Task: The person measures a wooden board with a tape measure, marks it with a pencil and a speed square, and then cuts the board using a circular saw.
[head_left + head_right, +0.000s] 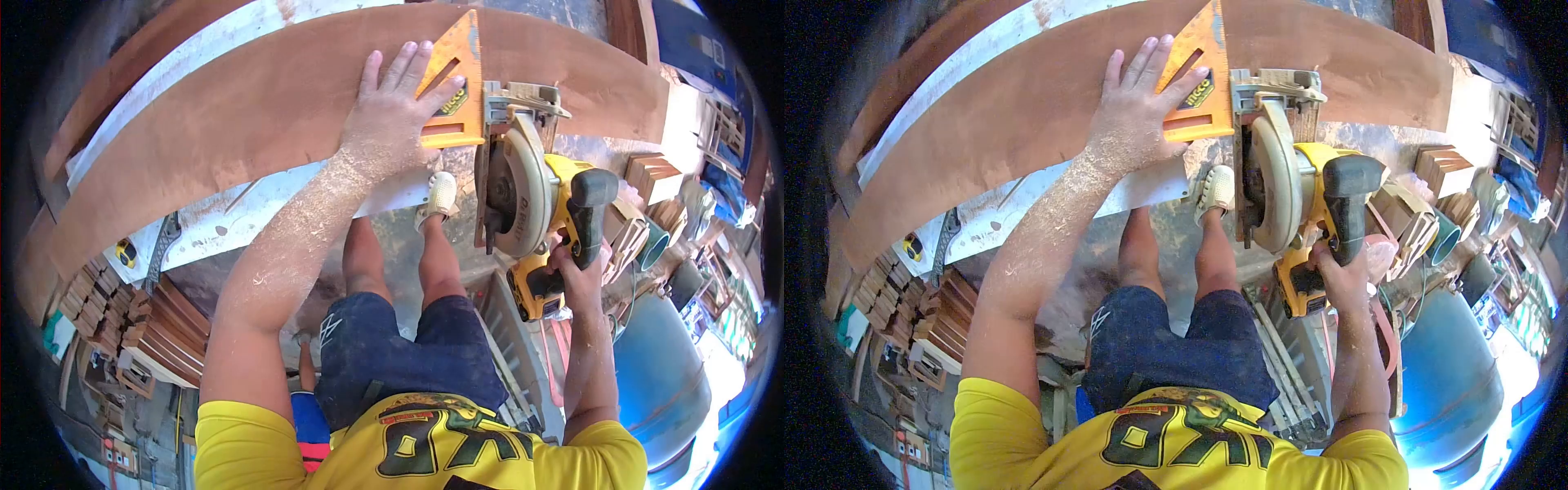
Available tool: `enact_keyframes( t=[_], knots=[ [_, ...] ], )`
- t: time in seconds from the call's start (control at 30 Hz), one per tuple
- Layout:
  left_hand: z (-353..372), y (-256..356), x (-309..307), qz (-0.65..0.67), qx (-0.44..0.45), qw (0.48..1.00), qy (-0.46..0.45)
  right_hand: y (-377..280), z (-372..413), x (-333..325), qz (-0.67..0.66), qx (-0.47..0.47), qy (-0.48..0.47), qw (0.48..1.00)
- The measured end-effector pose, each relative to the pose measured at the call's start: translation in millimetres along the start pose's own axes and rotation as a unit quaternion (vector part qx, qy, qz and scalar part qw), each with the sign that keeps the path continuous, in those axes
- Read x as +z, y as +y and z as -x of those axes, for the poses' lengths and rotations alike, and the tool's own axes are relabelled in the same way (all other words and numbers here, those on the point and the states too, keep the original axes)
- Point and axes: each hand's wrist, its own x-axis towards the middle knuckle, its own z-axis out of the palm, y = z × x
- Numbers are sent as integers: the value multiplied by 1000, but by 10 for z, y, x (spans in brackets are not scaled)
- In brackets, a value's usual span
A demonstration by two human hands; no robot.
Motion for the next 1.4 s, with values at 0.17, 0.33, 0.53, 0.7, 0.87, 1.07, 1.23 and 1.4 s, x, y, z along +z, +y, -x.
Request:
enact_keyframes(
  t=[0.17,0.33,0.53,0.7,0.87,1.07,1.23,1.4],
  knots=[
    [-22,22,-15,-24,-8,999,-20,-25,4,25,-1,1,10,1000],
    [-5,17,8,-26,-6,999,-21,5,2,8,13,9,6,1000],
    [-23,-20,17,-20,-8,999,-31,-6,5,24,13,28,14,999],
    [-8,-33,21,-5,-13,999,-38,-53,-10,56,23,27,35,999],
    [-4,-35,48,-23,-16,999,-42,-47,-14,79,29,23,52,998],
    [-11,-45,31,-9,-21,998,-57,-78,-16,59,3,31,16,999],
    [-9,-52,27,-3,-21,998,-56,-62,-22,44,-13,21,7,1000],
    [-20,-36,-9,2,-21,998,-54,-47,-27,28,-3,41,7,999]
  ],
)
